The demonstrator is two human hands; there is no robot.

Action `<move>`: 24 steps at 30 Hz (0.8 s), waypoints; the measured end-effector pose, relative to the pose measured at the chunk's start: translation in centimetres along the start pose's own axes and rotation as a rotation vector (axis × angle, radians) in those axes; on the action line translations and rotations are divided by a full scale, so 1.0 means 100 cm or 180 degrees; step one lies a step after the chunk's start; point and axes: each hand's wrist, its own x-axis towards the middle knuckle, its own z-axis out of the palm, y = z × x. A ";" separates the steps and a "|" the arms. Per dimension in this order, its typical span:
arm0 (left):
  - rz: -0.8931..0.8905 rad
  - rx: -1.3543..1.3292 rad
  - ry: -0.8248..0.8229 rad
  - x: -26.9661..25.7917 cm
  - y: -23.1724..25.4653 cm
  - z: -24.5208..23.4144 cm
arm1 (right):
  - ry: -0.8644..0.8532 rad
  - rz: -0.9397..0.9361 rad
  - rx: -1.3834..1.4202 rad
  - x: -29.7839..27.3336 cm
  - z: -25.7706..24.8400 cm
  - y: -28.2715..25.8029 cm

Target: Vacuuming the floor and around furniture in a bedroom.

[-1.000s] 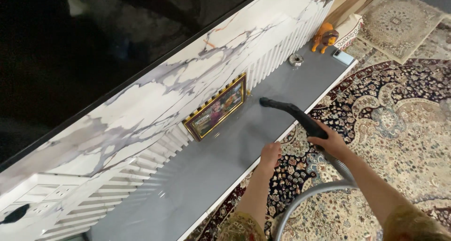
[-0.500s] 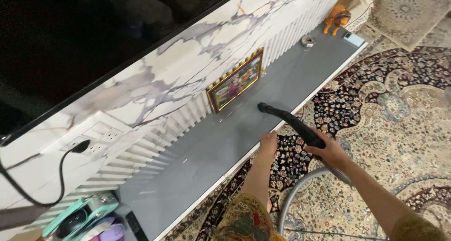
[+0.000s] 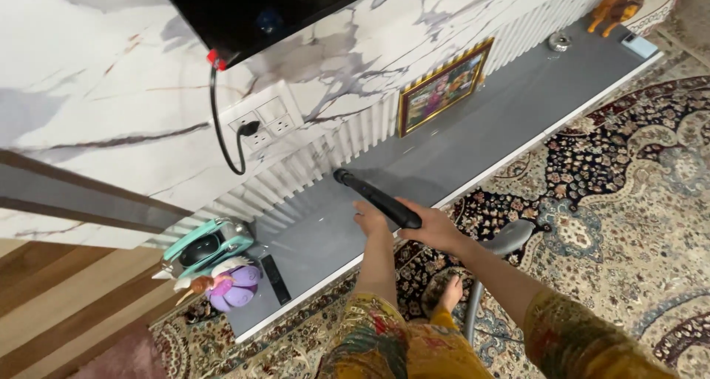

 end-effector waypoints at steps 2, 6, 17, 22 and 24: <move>-0.0496 -0.0317 0.0012 -0.026 0.028 -0.037 | -0.0201 -0.0079 0.0114 0.001 0.013 -0.015; -0.0781 -0.0958 0.0264 -0.056 0.052 -0.079 | -0.0802 -0.0237 -0.0279 -0.017 0.012 -0.029; -0.0427 -0.0170 0.0166 -0.031 0.016 -0.020 | 0.0079 0.1007 -0.0976 -0.093 -0.087 0.037; -0.0335 0.0133 0.0001 -0.020 -0.002 0.005 | 0.1023 0.2009 -0.0548 -0.120 -0.101 0.033; -0.0271 0.0141 -0.0012 -0.017 -0.012 0.010 | 0.1276 0.2127 -0.0196 -0.128 -0.094 0.025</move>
